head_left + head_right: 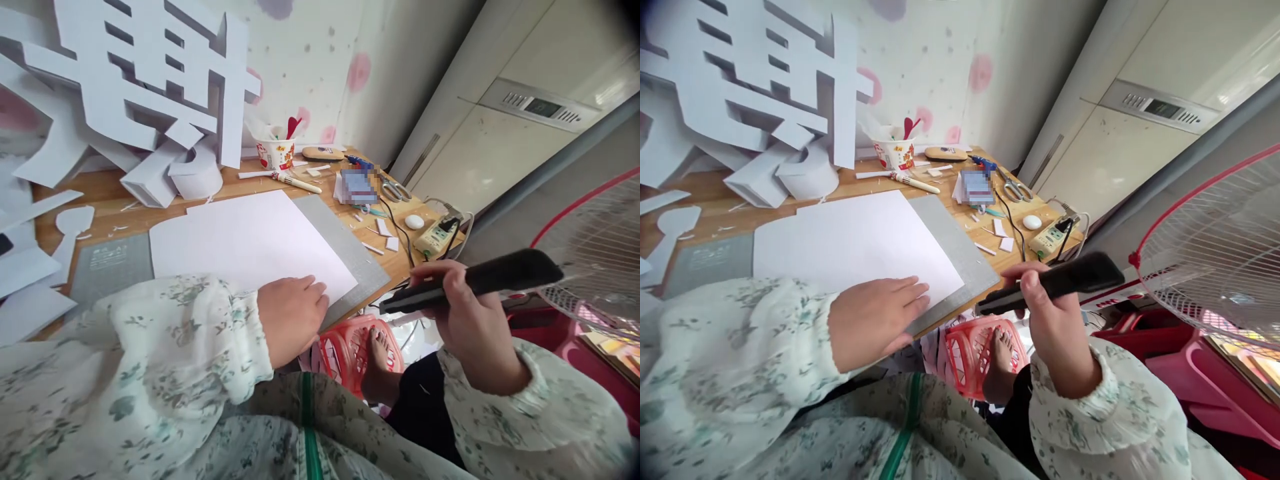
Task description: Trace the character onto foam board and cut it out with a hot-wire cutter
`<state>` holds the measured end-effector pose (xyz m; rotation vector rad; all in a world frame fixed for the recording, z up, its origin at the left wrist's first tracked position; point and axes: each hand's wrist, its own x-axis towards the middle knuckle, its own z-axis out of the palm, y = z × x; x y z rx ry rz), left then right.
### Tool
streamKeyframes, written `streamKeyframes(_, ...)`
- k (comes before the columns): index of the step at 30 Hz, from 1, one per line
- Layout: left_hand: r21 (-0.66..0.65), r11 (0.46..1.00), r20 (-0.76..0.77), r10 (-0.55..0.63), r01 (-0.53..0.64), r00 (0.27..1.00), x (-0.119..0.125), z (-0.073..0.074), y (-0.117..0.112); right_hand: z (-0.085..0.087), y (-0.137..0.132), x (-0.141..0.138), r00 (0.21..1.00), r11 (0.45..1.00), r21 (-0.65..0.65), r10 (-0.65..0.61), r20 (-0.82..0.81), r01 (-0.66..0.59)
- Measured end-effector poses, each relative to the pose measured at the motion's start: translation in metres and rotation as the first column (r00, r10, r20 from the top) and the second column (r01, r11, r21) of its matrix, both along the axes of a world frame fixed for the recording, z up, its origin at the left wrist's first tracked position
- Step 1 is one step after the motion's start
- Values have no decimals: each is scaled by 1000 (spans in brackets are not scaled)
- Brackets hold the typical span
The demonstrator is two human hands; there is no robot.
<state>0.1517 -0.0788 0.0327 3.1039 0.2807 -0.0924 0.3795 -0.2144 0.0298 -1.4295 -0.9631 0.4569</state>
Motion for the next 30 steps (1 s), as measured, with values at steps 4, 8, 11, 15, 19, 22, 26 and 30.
streamKeyframes(4,-8,1000,43,-12,12,999,2,-16,6,-14,4,-10,997,998,14,66,-39,-65)
streamKeyframes(8,-30,998,156,-42,47,987,-8,-24,14,-32,21,-24,997,999,42,-13,78,10)
streamKeyframes(11,-78,996,227,-25,44,974,-10,-29,16,-39,31,-34,992,998,25,-52,113,49)
streamKeyframes(15,-107,994,272,30,-1,962,-9,-36,15,-44,38,-40,979,1000,0,-26,202,26)
streamKeyframes(19,-94,994,327,75,-47,942,-8,-39,13,-44,50,-43,961,999,-32,48,274,-41)
streamKeyframes(22,-66,996,381,75,-54,922,-7,-38,11,-38,60,-48,915,998,-38,63,399,-53)
streamKeyframes(26,-108,991,396,117,-80,911,-7,-37,9,-32,69,-53,851,997,-54,79,518,-59)
streamKeyframes(30,-182,974,335,194,-138,922,-7,-37,8,-34,71,-53,834,997,-64,74,547,-46)
